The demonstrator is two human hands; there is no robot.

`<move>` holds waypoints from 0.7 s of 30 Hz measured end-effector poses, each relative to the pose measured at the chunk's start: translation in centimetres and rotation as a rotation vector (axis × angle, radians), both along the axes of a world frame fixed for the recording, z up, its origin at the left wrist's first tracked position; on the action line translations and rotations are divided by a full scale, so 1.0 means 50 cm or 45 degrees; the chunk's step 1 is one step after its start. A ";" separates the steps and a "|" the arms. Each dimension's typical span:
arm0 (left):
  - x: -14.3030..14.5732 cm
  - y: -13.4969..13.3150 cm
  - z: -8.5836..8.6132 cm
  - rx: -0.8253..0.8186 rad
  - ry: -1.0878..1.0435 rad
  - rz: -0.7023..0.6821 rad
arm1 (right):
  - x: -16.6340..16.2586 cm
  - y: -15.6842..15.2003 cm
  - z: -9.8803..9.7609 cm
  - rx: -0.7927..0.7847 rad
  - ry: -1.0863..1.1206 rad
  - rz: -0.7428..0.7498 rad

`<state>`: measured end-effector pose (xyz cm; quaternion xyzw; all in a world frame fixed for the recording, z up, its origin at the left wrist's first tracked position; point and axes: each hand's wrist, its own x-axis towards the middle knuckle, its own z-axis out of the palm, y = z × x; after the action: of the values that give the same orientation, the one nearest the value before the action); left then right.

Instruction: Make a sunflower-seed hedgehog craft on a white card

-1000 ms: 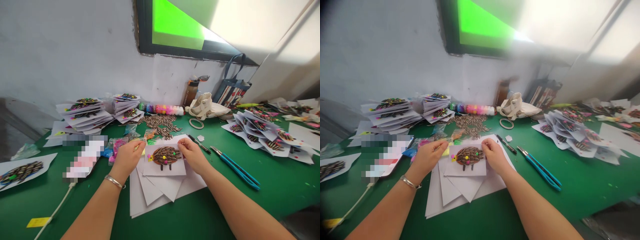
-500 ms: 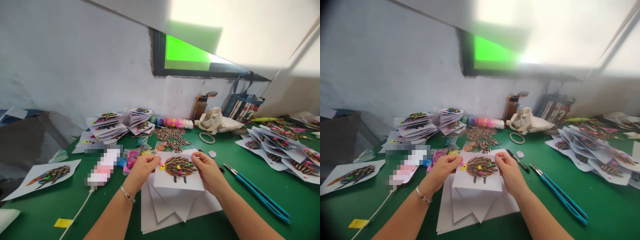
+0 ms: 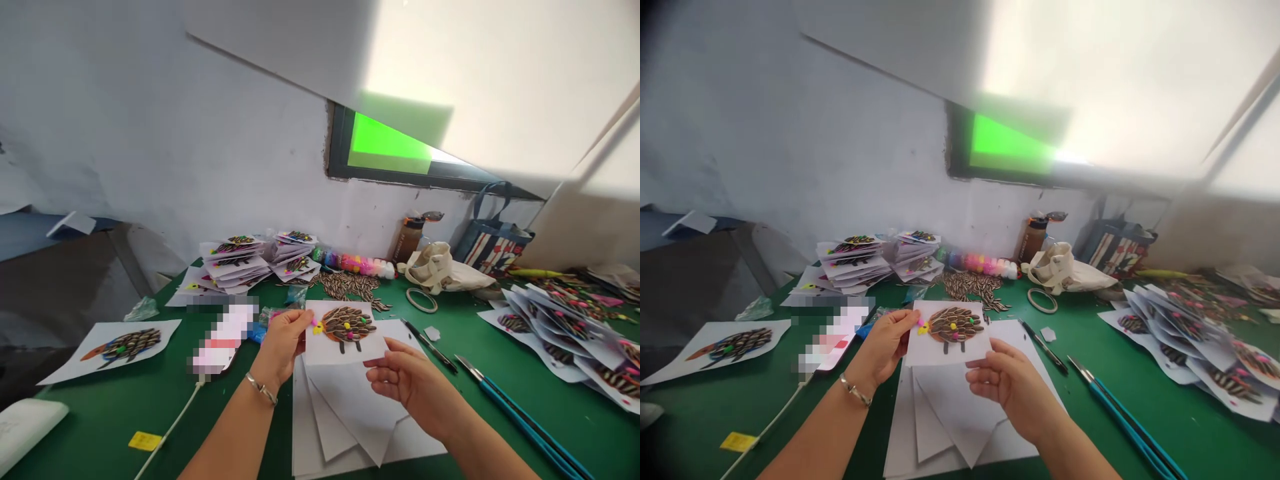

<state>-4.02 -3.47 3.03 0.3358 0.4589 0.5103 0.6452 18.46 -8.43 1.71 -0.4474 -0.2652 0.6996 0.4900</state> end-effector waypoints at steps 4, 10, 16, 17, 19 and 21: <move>-0.007 -0.002 0.011 0.023 -0.075 0.046 | -0.017 0.021 0.009 0.082 -0.075 0.089; -0.023 0.002 0.020 0.048 -0.174 0.191 | -0.052 0.098 0.015 0.249 -0.141 0.123; -0.047 0.019 0.003 0.072 -0.264 0.248 | -0.080 0.156 0.034 0.373 -0.131 0.176; -0.050 0.021 0.001 0.077 -0.272 0.251 | -0.081 0.163 0.037 0.391 -0.121 0.186; -0.053 0.023 -0.001 0.079 -0.295 0.260 | -0.083 0.178 0.040 0.418 -0.088 0.214; -0.054 0.024 0.000 0.066 -0.325 0.282 | -0.086 0.194 0.041 0.435 -0.030 0.253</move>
<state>-6.74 -2.27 3.04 0.2323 0.3941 0.6283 0.6292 14.19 1.28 3.77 -0.3375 -0.4286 0.6841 0.4841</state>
